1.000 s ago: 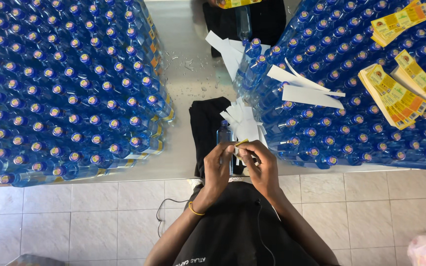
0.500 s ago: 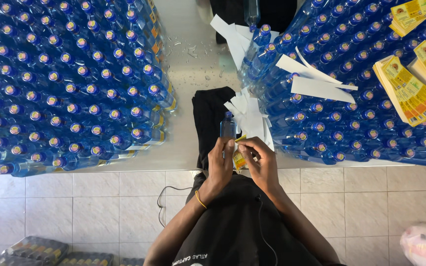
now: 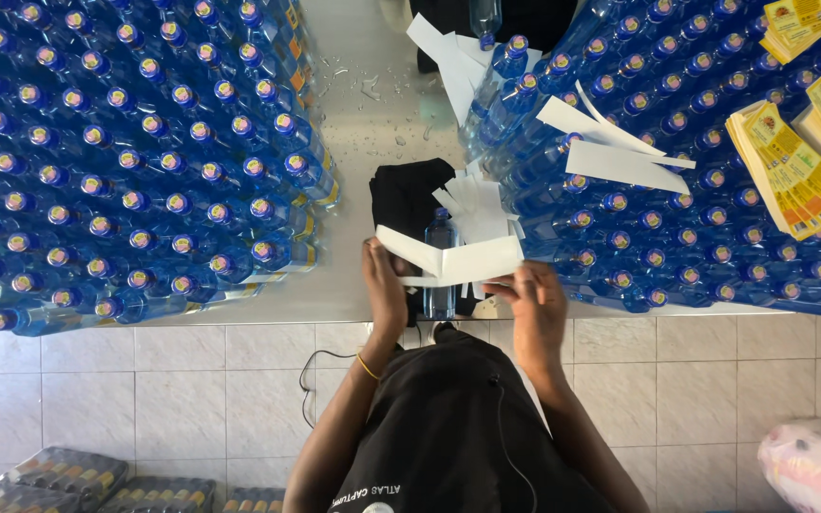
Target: The person repeatedly picks up a clear plastic bottle, wraps a yellow label around its body, and places the labeled bottle onto a nearby stack. This process is repeated multiple times with different bottles.
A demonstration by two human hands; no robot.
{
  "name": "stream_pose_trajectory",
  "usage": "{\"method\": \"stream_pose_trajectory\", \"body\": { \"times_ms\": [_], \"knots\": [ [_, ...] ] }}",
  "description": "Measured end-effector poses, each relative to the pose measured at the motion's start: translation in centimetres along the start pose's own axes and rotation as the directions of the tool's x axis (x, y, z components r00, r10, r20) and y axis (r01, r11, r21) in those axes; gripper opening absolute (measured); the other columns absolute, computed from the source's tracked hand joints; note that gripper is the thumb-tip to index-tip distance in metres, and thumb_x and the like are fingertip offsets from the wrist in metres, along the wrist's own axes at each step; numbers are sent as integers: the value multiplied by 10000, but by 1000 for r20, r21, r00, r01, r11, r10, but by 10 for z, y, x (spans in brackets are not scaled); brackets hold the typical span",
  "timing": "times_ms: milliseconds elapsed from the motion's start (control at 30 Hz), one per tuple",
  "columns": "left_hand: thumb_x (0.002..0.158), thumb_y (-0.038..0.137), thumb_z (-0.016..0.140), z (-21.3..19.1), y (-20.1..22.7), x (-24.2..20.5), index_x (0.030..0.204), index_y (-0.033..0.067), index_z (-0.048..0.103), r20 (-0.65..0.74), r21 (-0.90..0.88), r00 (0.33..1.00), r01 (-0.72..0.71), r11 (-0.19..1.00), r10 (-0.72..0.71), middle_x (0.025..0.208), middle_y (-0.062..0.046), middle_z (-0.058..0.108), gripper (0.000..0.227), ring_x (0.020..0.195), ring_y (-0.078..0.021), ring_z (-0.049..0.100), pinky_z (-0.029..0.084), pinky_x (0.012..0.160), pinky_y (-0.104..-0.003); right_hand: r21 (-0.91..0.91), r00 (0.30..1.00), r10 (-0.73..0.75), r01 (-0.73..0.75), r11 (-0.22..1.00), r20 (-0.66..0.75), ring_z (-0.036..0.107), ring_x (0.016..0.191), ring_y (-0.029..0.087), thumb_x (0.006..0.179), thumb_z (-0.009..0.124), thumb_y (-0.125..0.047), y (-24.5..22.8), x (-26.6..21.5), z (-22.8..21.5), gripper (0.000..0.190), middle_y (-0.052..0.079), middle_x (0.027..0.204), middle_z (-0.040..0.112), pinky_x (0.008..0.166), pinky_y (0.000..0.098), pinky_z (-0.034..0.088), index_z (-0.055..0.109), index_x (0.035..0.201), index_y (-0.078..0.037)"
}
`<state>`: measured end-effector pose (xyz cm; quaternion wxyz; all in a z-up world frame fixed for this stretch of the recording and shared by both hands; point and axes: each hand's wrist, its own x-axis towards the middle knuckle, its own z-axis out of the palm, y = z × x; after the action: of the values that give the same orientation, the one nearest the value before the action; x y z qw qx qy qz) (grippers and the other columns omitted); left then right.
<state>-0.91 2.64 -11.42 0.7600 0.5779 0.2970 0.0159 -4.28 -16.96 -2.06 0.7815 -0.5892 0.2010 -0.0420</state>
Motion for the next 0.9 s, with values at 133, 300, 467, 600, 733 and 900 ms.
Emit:
{"method": "stream_pose_trajectory", "body": {
  "times_ms": [133,300,467,600,733,900],
  "knots": [
    [1156,304,314,4,-5,54,962,150,457,-94,-94,991,84,992,-93,724,84,411,287,565,-36,471,395,472,-180,82,989,-100,109,991,-110,808,1018,278,1141,594,-178,-28,-5,-40,66,85,1143,759,921,420,682,623,1187,-141],
    [1215,381,318,42,-5,110,1006,176,466,-54,169,998,-25,985,35,755,36,499,329,583,-98,501,407,463,-237,37,910,-262,289,957,-321,778,1104,235,1156,583,-284,-77,-31,-99,170,86,1250,741,924,388,691,535,1279,-175],
    [1156,243,504,108,-3,111,1048,63,660,320,263,924,-301,917,211,864,-120,662,261,833,-221,671,543,728,-371,8,915,-263,279,960,-306,792,1088,271,1133,582,-249,-79,-39,-107,169,149,1217,756,865,427,692,559,1259,-137],
    [1187,184,495,114,50,52,1596,-26,535,627,421,768,-478,771,134,1617,-328,514,461,1521,-457,482,418,1253,-572,61,952,-169,190,980,-257,798,1034,256,1107,605,-201,-81,-31,-55,115,100,1142,755,837,416,699,610,1200,-133],
    [1183,152,518,75,45,32,1633,-29,487,667,428,735,-515,743,125,1643,-335,481,486,1497,-510,476,416,1234,-610,90,974,-127,146,985,-185,797,1024,266,1104,620,-196,-48,-8,-35,133,103,1111,726,852,451,704,628,1190,-96],
    [1123,51,600,77,28,61,1553,63,615,808,102,512,-610,786,292,1536,-260,630,431,1478,-493,505,376,1271,-632,134,992,-119,124,983,-51,802,1047,266,1094,636,-189,-46,7,-6,175,91,1129,701,867,497,714,619,1212,-61]
  ]
}}
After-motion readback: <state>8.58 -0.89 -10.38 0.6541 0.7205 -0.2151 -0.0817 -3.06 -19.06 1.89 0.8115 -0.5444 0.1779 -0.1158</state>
